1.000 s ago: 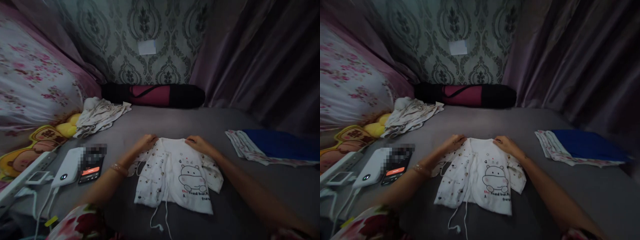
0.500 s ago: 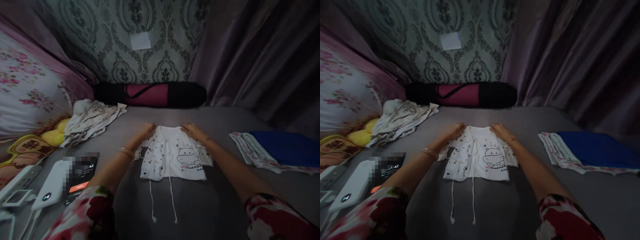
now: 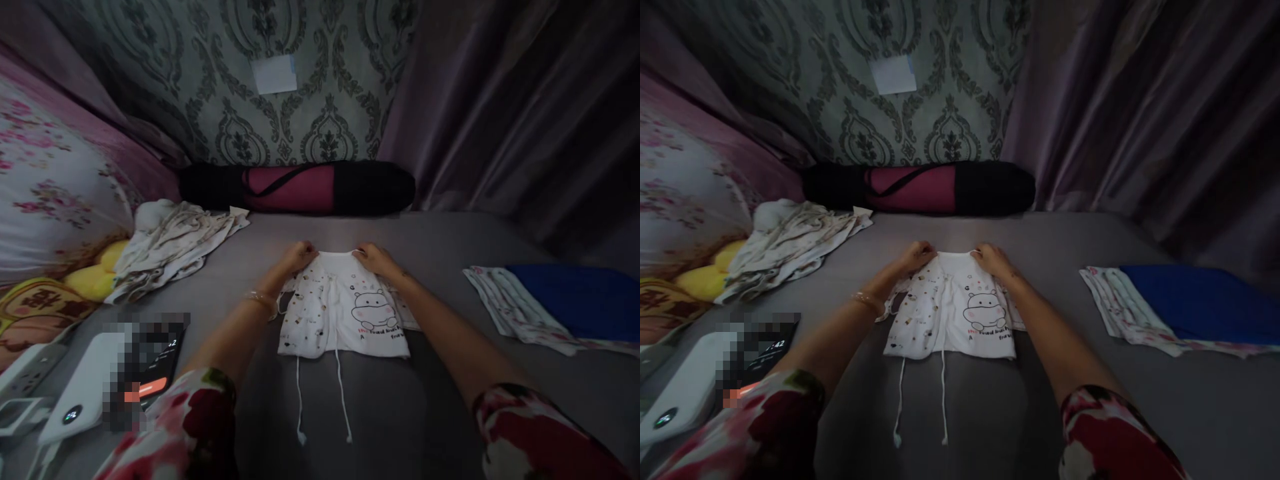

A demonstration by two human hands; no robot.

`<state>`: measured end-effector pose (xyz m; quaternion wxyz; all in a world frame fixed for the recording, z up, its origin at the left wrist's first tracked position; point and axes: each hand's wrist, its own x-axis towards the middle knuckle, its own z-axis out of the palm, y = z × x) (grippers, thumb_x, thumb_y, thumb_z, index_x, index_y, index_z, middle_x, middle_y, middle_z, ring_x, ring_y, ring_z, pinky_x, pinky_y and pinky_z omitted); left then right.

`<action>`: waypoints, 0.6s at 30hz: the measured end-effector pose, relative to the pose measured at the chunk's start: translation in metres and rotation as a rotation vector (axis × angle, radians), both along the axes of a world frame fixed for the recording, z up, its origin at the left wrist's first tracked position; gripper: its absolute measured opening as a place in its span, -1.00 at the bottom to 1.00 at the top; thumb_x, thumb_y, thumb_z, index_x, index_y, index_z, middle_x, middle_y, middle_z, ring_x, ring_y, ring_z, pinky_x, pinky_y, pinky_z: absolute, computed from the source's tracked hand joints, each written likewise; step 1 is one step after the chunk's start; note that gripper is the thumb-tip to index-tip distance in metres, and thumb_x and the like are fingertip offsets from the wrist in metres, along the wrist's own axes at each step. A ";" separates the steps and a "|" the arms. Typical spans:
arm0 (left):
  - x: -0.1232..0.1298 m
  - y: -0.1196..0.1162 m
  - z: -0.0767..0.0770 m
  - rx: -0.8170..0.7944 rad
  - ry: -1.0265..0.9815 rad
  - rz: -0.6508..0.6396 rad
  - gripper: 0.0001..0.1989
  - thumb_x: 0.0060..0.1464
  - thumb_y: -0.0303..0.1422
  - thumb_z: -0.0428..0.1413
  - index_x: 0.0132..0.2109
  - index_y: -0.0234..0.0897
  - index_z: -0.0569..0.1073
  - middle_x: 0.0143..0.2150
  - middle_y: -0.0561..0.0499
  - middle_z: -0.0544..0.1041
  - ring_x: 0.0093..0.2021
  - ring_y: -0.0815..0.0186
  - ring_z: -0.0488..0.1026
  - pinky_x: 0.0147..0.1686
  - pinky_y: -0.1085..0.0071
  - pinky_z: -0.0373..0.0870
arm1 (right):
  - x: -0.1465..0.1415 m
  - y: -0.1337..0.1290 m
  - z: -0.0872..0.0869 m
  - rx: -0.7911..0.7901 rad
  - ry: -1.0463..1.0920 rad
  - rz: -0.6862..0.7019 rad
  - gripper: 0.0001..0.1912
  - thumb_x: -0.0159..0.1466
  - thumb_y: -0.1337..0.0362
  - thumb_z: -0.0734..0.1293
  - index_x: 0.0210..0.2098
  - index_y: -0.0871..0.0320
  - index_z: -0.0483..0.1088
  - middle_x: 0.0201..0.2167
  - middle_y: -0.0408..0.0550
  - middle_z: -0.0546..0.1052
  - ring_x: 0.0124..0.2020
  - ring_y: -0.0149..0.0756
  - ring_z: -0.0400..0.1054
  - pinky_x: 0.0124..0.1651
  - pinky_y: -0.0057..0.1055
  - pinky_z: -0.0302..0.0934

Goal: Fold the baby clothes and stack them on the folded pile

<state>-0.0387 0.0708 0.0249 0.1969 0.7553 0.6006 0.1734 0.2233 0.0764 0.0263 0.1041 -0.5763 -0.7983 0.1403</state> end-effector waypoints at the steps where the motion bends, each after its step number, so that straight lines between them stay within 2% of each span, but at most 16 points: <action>1: 0.001 0.002 -0.002 0.027 0.018 0.004 -0.75 0.15 -0.23 0.05 -0.21 -0.31 0.51 -0.28 -0.10 0.56 -0.26 0.25 0.45 -0.26 0.38 0.32 | -0.001 0.000 -0.001 -0.003 0.001 -0.016 -0.67 0.37 0.13 0.15 -0.12 0.16 0.47 -0.18 0.06 0.57 -0.19 -0.24 0.41 -0.21 -0.46 0.12; 7: -0.001 0.008 -0.011 0.161 0.154 0.019 -0.69 0.27 -0.20 -0.07 -0.13 -0.30 0.47 -0.13 -0.18 0.54 -0.12 0.19 0.46 -0.15 0.37 0.29 | -0.010 0.003 -0.006 0.040 -0.017 -0.122 -0.62 0.35 0.05 0.17 -0.08 0.15 0.46 -0.16 0.12 0.57 -0.15 -0.16 0.43 -0.20 -0.42 0.15; 10: -0.002 0.006 -0.012 0.149 0.238 -0.009 -0.68 0.30 -0.22 -0.12 -0.10 -0.33 0.44 -0.13 -0.21 0.52 -0.11 0.18 0.45 -0.14 0.35 0.29 | -0.008 0.009 -0.003 0.008 0.065 -0.145 -0.55 0.34 -0.03 0.16 -0.15 0.17 0.50 -0.22 0.10 0.59 -0.18 -0.15 0.44 -0.20 -0.39 0.20; 14: -0.002 0.001 -0.004 0.132 0.344 -0.023 -0.69 0.29 -0.26 -0.11 -0.04 -0.37 0.42 -0.06 -0.26 0.47 -0.06 0.12 0.42 -0.09 0.29 0.28 | 0.031 0.010 0.003 -0.125 0.379 -0.227 -0.40 0.34 -0.15 0.07 -0.33 0.20 0.49 -0.35 0.05 0.59 -0.31 -0.22 0.46 -0.29 -0.42 0.27; 16: 0.001 0.000 0.003 0.178 0.379 -0.006 -0.69 0.24 -0.29 -0.05 -0.01 -0.39 0.42 0.00 -0.31 0.42 0.01 0.04 0.38 -0.03 0.21 0.27 | 0.060 -0.001 0.003 -0.155 0.506 -0.314 -0.40 0.33 -0.16 0.08 -0.35 0.21 0.47 -0.34 0.08 0.59 -0.35 -0.27 0.46 -0.35 -0.44 0.29; 18: 0.010 -0.003 0.010 0.222 0.350 -0.035 -0.68 0.21 -0.33 -0.03 0.03 -0.39 0.41 0.01 -0.33 0.42 0.05 -0.01 0.36 0.01 0.14 0.26 | 0.087 -0.023 0.002 -0.203 0.522 -0.404 -0.43 0.30 -0.17 0.13 -0.38 0.21 0.45 -0.36 0.12 0.59 -0.43 -0.31 0.44 -0.44 -0.46 0.28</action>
